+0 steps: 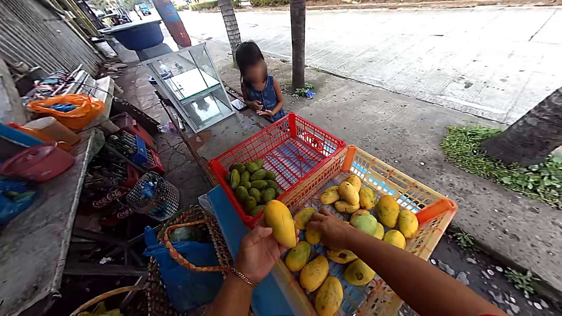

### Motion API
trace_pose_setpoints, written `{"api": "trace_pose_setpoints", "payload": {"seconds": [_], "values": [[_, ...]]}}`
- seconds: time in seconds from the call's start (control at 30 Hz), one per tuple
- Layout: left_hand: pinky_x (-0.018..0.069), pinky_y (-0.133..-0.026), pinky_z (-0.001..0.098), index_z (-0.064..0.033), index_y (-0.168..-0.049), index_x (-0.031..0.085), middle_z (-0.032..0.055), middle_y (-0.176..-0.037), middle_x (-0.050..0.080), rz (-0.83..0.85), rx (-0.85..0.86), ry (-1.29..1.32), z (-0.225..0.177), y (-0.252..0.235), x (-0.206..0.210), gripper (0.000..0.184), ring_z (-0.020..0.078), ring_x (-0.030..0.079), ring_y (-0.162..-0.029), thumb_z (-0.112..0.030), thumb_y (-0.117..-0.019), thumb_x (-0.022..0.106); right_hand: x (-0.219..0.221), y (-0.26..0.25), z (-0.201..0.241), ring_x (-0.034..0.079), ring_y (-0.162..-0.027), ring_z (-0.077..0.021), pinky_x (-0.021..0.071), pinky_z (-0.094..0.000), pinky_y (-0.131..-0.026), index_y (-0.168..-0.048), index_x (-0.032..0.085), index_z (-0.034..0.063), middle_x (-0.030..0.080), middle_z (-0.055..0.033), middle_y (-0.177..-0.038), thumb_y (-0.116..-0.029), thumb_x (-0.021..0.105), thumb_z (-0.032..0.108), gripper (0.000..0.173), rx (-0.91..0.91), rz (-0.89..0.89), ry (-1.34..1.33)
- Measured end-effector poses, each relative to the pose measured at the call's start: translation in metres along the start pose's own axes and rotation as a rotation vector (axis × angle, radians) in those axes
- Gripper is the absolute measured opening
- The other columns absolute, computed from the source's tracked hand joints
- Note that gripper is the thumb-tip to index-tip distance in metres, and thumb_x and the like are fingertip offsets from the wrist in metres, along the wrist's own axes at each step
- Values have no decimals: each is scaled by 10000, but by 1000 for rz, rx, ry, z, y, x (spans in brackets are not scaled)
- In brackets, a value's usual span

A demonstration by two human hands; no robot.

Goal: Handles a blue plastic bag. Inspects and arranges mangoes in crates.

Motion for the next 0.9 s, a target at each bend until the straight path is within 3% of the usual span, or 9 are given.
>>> {"api": "trace_pose_setpoints", "payload": {"seconds": [0.1, 0.2, 0.3, 0.33, 0.4, 0.53, 0.67, 0.77, 0.9], "values": [[607, -832, 553, -123, -1485, 263, 285, -1275, 578, -92, -25, -167, -4, -8, 10, 896, 446, 676, -1058, -68, -718, 722, -12, 6, 8, 390, -1390, -468, 344, -697, -1062, -1477, 526, 248, 519, -150, -1470, -841, 814, 129, 708, 41, -11, -29], [623, -744, 550, -53, -1455, 291, 286, -1229, 584, -332, -103, -363, -3, -20, 31, 684, 434, 685, -991, -5, -889, 673, -36, 21, 22, 429, -1382, -455, 377, -670, -1085, -1536, 442, 118, 480, -220, -1501, -828, 850, 232, 825, 8, -127, -373], [625, -711, 559, -147, -1483, 234, 283, -1266, 563, -471, -146, -455, 12, -36, 41, 693, 446, 692, -978, -122, -966, 695, -59, 38, 44, 628, -1187, -316, 567, -463, -951, -1567, 299, 44, 470, -208, -1484, -822, 855, 235, 949, -36, -135, -760], [627, -698, 550, -162, -1481, 252, 280, -1266, 574, -477, -163, -478, 18, -39, 41, 658, 439, 702, -954, -196, -989, 688, -60, 39, 50, 640, -1156, -307, 575, -445, -935, -1566, 278, 38, 477, -218, -1466, -803, 870, 247, 988, -51, -164, -774], [627, -672, 518, -129, -1445, 317, 272, -1208, 609, -470, -215, -535, 27, -43, 41, 550, 410, 716, -887, -298, -1026, 632, -52, 37, 55, 574, -1249, -328, 503, -440, -1044, -1549, 282, 12, 461, -261, -1462, -764, 897, 304, 1039, -76, -250, -644], [619, -718, 486, -49, -1483, 315, 288, -1191, 623, -461, -442, -808, 16, -39, 43, 591, 384, 721, -867, -486, -1093, 391, -39, 19, 44, 585, -1235, -376, 486, -499, -1056, -1412, 446, -24, 550, -253, -1347, -791, 849, 184, 769, 36, -247, -348], [579, -900, 502, -51, -1523, 261, 276, -1443, 480, -473, -245, -1077, -10, -39, 40, 605, 391, 641, -1172, -367, -1076, 520, -35, -2, 37, 388, -1397, -478, 350, -758, -1027, -1406, 563, 108, 494, -175, -1493, -763, 850, 59, 705, 12, -11, -206], [568, -915, 464, -40, -1495, 336, 237, -1341, 574, -413, -210, -1153, -12, -37, 34, 549, 335, 654, -1150, -307, -1066, 552, -29, -20, 46, 300, -1438, -503, 344, -760, -1041, -1425, 586, 168, 394, -180, -1557, -740, 819, -42, 754, -57, 64, -134], [509, -1025, 449, -22, -1472, 431, 190, -1412, 550, -278, -273, -1436, -2, -32, 26, 535, 284, 594, -1250, -261, -1027, 608, -40, -16, 53, 306, -1421, -523, 348, -755, -1032, -1556, 438, 196, 328, -206, -1593, -744, 811, -47, 927, -23, 115, -43]]}}
Point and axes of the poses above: each hand's wrist, its own y-axis away from the middle knuckle, its own x-axis out of the palm, z = x × y, the point moved 1 cm from there along -y, towards the middle knuckle
